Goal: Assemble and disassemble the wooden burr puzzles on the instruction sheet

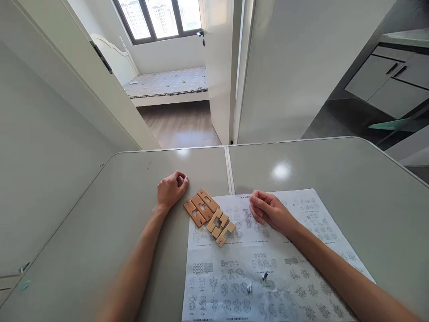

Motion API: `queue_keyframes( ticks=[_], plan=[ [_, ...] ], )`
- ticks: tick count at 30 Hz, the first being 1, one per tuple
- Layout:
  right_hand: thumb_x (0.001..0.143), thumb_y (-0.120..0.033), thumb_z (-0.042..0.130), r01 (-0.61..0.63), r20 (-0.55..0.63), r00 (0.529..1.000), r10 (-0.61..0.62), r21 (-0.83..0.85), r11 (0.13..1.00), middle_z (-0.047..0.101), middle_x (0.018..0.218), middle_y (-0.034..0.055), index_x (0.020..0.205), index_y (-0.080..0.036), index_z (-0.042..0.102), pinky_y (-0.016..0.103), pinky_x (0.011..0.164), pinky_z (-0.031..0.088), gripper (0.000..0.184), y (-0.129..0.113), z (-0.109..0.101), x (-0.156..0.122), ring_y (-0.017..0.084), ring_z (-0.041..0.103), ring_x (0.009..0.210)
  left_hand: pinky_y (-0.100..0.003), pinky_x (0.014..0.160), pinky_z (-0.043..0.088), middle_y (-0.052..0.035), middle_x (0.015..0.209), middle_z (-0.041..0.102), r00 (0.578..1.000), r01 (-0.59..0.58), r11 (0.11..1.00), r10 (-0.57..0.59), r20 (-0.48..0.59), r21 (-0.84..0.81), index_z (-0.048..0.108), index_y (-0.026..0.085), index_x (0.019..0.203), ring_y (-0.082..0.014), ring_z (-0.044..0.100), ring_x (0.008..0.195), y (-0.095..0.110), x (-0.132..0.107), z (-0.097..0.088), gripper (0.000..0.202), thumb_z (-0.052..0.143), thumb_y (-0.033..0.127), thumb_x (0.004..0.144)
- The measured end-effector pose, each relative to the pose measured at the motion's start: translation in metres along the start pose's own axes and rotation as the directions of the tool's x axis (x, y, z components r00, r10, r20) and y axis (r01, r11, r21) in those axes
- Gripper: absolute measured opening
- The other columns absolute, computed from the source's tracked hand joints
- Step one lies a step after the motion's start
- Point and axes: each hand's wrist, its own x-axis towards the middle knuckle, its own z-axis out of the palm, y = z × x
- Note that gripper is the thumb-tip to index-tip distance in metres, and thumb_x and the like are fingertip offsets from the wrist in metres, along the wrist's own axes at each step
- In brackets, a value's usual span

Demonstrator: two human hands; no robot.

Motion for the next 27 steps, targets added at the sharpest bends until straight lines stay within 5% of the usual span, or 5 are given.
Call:
queue_keyframes(
  ticks=[27],
  plan=[
    [0.102,-0.057,0.066,0.014,0.01,1.0,-0.013,-0.057,0.998,0.05,0.06,-0.0078,0.08,-0.023,0.053,0.029,0.057,0.038,0.043,0.0022,0.0018,0.0013,0.011,0.047,0.049,-0.03,0.066,0.044,-0.0015,0.077,0.075,1.0,-0.004,1.0,0.004,0.008,-0.001,0.07,0.025,0.095,-0.0223,0.07,0.074,-0.0014,-0.0023,-0.0008,0.026,0.055,0.047,0.096]
  ],
)
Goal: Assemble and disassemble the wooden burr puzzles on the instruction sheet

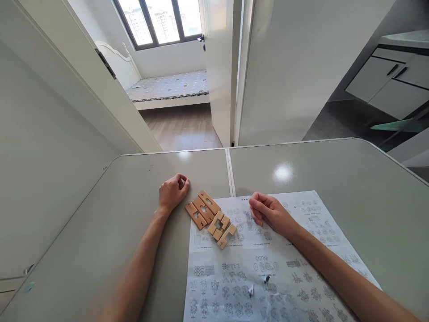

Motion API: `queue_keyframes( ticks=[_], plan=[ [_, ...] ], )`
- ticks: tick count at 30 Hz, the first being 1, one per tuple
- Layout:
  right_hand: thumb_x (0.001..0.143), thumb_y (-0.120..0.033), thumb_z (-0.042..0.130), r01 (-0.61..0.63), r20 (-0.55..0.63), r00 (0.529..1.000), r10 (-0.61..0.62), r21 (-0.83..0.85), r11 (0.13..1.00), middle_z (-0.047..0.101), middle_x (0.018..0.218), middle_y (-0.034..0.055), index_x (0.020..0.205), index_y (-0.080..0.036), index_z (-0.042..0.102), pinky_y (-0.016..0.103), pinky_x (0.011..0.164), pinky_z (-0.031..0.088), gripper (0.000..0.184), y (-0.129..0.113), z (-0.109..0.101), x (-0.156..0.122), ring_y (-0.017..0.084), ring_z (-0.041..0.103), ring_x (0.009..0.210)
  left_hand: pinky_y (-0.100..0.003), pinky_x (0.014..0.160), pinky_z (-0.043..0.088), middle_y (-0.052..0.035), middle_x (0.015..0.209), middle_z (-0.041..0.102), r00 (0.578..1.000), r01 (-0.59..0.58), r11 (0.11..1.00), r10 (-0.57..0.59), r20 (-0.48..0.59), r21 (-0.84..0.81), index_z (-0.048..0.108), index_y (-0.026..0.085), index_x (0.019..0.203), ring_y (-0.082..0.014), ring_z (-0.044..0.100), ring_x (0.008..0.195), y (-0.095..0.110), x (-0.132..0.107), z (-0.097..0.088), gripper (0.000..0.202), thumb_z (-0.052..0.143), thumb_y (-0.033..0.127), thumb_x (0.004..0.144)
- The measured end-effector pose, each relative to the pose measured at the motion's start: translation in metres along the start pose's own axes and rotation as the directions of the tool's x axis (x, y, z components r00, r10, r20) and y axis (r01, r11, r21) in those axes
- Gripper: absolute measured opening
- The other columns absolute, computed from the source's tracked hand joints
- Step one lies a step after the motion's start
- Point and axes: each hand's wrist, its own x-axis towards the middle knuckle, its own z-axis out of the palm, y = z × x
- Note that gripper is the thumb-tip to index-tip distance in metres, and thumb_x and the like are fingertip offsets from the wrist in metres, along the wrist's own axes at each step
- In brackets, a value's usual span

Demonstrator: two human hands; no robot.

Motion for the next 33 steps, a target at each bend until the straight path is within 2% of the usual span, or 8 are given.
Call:
queue_keyframes(
  ticks=[7,33],
  plan=[
    [0.1,-0.062,0.067,-0.01,-0.005,1.0,0.01,-0.018,1.0,0.051,0.059,-0.0078,0.08,-0.023,0.054,0.029,0.057,0.04,0.046,-0.0027,0.0006,-0.0002,0.011,0.048,0.048,-0.03,0.066,0.044,-0.0019,0.077,0.076,1.0,0.006,1.0,-0.006,-0.003,0.009,0.071,0.025,0.095,-0.0227,0.071,0.074,-0.0007,0.0003,0.0005,0.027,0.055,0.047,0.096],
    [0.103,-0.057,0.066,0.002,0.016,1.0,-0.001,-0.01,1.0,0.053,0.06,-0.0074,0.081,-0.022,0.055,0.028,0.057,0.039,0.043,-0.0019,0.0009,0.0003,0.011,0.049,0.05,-0.03,0.065,0.042,-0.0017,0.078,0.075,1.0,0.01,1.0,-0.01,-0.008,0.009,0.071,0.025,0.095,-0.0225,0.07,0.074,0.0001,0.0009,0.0,0.027,0.056,0.047,0.096]
  ],
)
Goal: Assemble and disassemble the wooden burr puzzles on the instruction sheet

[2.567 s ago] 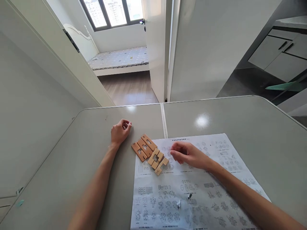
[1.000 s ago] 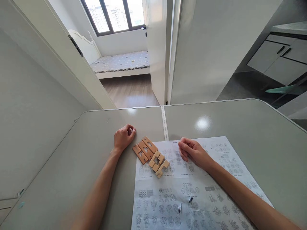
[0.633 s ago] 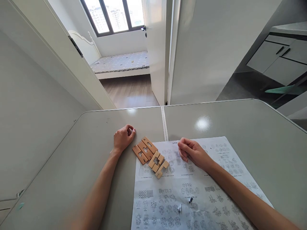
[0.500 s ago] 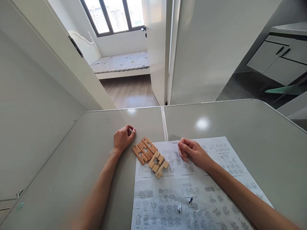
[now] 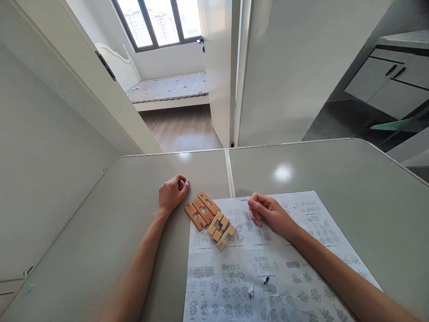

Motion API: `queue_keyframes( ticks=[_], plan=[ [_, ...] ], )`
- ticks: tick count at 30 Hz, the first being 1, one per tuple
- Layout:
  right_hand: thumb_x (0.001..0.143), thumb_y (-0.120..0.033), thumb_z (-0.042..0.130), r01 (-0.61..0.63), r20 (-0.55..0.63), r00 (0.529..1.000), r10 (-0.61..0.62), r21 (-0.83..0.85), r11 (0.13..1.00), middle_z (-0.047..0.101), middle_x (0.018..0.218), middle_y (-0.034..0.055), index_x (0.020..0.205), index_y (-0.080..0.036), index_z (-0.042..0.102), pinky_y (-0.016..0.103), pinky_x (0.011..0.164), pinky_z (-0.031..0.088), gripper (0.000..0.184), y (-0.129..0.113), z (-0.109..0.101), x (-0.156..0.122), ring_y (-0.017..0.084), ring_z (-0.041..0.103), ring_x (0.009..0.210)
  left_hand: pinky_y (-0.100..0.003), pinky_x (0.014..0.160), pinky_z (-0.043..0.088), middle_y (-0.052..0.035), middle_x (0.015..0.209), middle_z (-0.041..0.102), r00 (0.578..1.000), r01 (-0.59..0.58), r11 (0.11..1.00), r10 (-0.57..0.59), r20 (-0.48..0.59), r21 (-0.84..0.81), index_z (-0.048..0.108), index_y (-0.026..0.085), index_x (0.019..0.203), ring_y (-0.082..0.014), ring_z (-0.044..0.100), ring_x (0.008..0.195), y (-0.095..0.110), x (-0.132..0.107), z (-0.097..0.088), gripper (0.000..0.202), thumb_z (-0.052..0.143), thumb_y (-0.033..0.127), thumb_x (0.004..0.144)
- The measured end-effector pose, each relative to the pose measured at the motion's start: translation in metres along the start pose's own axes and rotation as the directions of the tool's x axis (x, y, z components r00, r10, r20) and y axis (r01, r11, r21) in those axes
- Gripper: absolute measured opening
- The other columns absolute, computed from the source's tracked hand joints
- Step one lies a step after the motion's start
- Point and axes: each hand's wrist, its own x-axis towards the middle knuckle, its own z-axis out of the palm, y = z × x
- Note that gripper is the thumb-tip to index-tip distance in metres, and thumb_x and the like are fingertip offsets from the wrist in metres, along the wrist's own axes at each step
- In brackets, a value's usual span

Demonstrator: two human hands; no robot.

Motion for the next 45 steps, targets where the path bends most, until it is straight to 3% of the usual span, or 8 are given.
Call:
queue_keyframes(
  ticks=[32,45],
  plan=[
    [0.104,-0.054,0.065,0.007,-0.002,1.0,-0.007,-0.007,1.0,0.053,0.06,-0.0072,0.081,-0.022,0.055,0.029,0.058,0.038,0.041,-0.0005,-0.0004,0.0001,0.01,0.047,0.05,-0.029,0.065,0.043,-0.0016,0.075,0.075,1.0,-0.015,1.0,0.015,-0.006,-0.005,0.072,0.025,0.095,-0.0223,0.07,0.073,0.0002,0.0005,0.0002,0.028,0.055,0.047,0.096],
    [0.101,-0.06,0.067,0.0,-0.017,1.0,0.0,-0.014,1.0,0.052,0.058,-0.0074,0.079,-0.023,0.055,0.03,0.058,0.038,0.045,-0.0033,0.0015,0.0001,0.011,0.047,0.049,-0.03,0.065,0.042,-0.0008,0.075,0.074,1.0,-0.019,1.0,0.019,-0.007,0.0,0.071,0.025,0.095,-0.022,0.07,0.073,-0.002,0.001,0.0016,0.027,0.055,0.047,0.096]
  ],
)
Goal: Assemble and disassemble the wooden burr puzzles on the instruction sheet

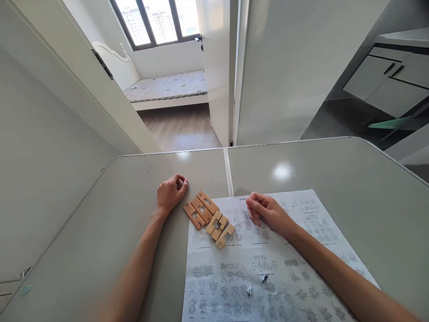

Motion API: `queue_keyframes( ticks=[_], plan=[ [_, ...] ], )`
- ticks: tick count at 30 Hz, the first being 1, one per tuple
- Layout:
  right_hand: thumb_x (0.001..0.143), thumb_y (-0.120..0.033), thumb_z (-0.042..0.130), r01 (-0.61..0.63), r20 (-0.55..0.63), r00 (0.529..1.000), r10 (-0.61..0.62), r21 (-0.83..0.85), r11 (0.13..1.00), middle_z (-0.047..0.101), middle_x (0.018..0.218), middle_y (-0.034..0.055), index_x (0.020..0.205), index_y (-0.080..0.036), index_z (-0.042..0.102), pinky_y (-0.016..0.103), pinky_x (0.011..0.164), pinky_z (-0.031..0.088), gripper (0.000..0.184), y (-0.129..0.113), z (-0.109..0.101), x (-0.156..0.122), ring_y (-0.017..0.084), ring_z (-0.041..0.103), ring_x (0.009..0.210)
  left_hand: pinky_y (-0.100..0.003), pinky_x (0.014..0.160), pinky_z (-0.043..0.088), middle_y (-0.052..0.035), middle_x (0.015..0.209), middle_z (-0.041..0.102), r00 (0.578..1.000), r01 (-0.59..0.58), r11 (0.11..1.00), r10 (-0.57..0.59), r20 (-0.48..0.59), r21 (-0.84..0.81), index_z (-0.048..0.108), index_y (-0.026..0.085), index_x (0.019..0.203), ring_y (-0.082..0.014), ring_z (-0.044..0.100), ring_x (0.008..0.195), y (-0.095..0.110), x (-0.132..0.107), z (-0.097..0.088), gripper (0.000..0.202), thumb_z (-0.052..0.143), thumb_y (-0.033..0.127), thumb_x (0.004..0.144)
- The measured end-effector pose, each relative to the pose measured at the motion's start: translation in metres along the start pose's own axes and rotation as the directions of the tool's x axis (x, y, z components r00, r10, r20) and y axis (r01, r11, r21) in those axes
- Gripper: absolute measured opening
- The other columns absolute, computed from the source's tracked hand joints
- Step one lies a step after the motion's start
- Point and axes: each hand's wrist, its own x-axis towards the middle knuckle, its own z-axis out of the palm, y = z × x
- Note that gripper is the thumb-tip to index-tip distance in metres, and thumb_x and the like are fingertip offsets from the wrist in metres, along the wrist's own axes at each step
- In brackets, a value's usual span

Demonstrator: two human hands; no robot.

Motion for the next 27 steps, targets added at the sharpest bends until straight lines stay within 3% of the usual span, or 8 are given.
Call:
queue_keyframes(
  ticks=[27],
  plan=[
    [0.1,-0.062,0.066,0.0,0.001,1.0,0.0,-0.017,1.0,0.052,0.057,-0.0072,0.079,-0.023,0.054,0.03,0.057,0.038,0.046,-0.0004,0.0015,-0.0002,0.011,0.047,0.048,-0.03,0.066,0.044,-0.0024,0.077,0.075,1.0,0.01,1.0,-0.01,0.002,0.003,0.071,0.026,0.094,-0.0231,0.07,0.074,0.0017,0.0004,-0.0008,0.028,0.054,0.048,0.095]
  ],
)
